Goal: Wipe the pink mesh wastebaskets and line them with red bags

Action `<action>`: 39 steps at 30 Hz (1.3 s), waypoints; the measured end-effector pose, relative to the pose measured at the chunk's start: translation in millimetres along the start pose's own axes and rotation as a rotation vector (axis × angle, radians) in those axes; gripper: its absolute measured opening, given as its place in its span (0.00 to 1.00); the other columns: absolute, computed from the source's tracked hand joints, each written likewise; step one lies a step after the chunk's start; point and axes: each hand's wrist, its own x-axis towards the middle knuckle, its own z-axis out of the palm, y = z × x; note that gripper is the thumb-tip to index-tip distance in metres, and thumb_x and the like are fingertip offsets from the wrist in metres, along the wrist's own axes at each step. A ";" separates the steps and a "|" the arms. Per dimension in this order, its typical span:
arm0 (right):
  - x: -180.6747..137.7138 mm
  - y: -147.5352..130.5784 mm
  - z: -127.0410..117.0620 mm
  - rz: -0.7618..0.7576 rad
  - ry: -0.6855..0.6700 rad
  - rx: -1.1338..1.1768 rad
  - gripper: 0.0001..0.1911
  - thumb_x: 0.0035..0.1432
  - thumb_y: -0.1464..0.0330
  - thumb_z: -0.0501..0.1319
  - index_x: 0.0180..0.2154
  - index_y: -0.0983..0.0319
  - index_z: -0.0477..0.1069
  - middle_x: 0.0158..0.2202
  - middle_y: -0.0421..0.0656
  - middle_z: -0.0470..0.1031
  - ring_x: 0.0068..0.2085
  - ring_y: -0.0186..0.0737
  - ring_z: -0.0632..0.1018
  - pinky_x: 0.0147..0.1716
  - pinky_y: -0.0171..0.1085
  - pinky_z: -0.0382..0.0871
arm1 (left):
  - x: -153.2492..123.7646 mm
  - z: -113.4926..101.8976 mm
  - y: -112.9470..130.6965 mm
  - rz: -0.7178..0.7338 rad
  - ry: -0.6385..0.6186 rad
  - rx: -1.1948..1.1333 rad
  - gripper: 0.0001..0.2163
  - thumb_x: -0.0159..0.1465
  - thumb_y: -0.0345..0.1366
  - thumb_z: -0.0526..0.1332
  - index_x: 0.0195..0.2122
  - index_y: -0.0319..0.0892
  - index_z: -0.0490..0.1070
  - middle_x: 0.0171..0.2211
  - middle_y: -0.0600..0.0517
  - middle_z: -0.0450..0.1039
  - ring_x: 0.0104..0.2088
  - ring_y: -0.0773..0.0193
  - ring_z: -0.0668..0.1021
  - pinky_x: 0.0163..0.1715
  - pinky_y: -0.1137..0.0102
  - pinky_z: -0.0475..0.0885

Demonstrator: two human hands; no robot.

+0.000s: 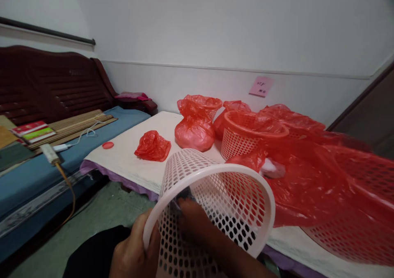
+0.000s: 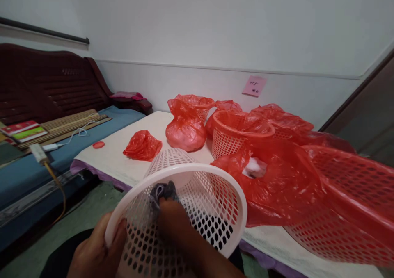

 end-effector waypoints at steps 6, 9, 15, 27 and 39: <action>-62.1 -23.8 -0.1 -0.132 -0.141 0.133 0.22 0.50 0.69 0.63 0.49 0.57 0.69 0.46 0.46 0.76 0.42 0.46 0.79 0.36 0.37 0.71 | 5.5 -4.9 -2.2 0.012 0.060 0.059 0.08 0.64 0.41 0.55 0.38 0.48 0.71 0.25 0.58 0.78 0.20 0.66 0.79 0.22 0.78 0.73; -76.8 -8.5 -4.1 -0.151 -0.193 -0.162 0.17 0.51 0.70 0.64 0.45 0.57 0.73 0.39 0.47 0.78 0.35 0.49 0.80 0.26 0.37 0.69 | 8.9 -6.9 0.4 0.092 0.082 0.092 0.08 0.65 0.40 0.54 0.41 0.47 0.70 0.27 0.58 0.78 0.22 0.67 0.80 0.24 0.79 0.73; -92.3 18.3 -31.9 -0.015 0.054 -0.486 0.13 0.48 0.80 0.60 0.34 0.60 0.77 0.32 0.51 0.78 0.30 0.52 0.79 0.22 0.39 0.66 | 15.0 -11.3 0.7 0.189 0.093 0.190 0.11 0.66 0.39 0.53 0.46 0.44 0.69 0.35 0.52 0.82 0.30 0.66 0.83 0.26 0.80 0.74; -105.9 53.9 -69.9 0.090 0.480 -0.480 0.28 0.47 0.81 0.54 0.52 0.62 0.65 0.34 0.46 0.72 0.29 0.44 0.77 0.25 0.37 0.70 | 19.7 -22.1 -4.0 0.011 0.049 0.090 0.14 0.65 0.43 0.53 0.49 0.48 0.68 0.35 0.55 0.81 0.39 0.61 0.82 0.29 0.76 0.75; -121.0 80.0 -57.9 0.081 0.661 -0.256 0.18 0.52 0.76 0.52 0.46 0.59 0.60 0.37 0.46 0.70 0.35 0.45 0.78 0.29 0.40 0.74 | -3.0 -14.0 16.5 -0.279 -0.012 -0.139 0.20 0.62 0.53 0.53 0.47 0.48 0.71 0.39 0.53 0.80 0.35 0.59 0.81 0.34 0.70 0.73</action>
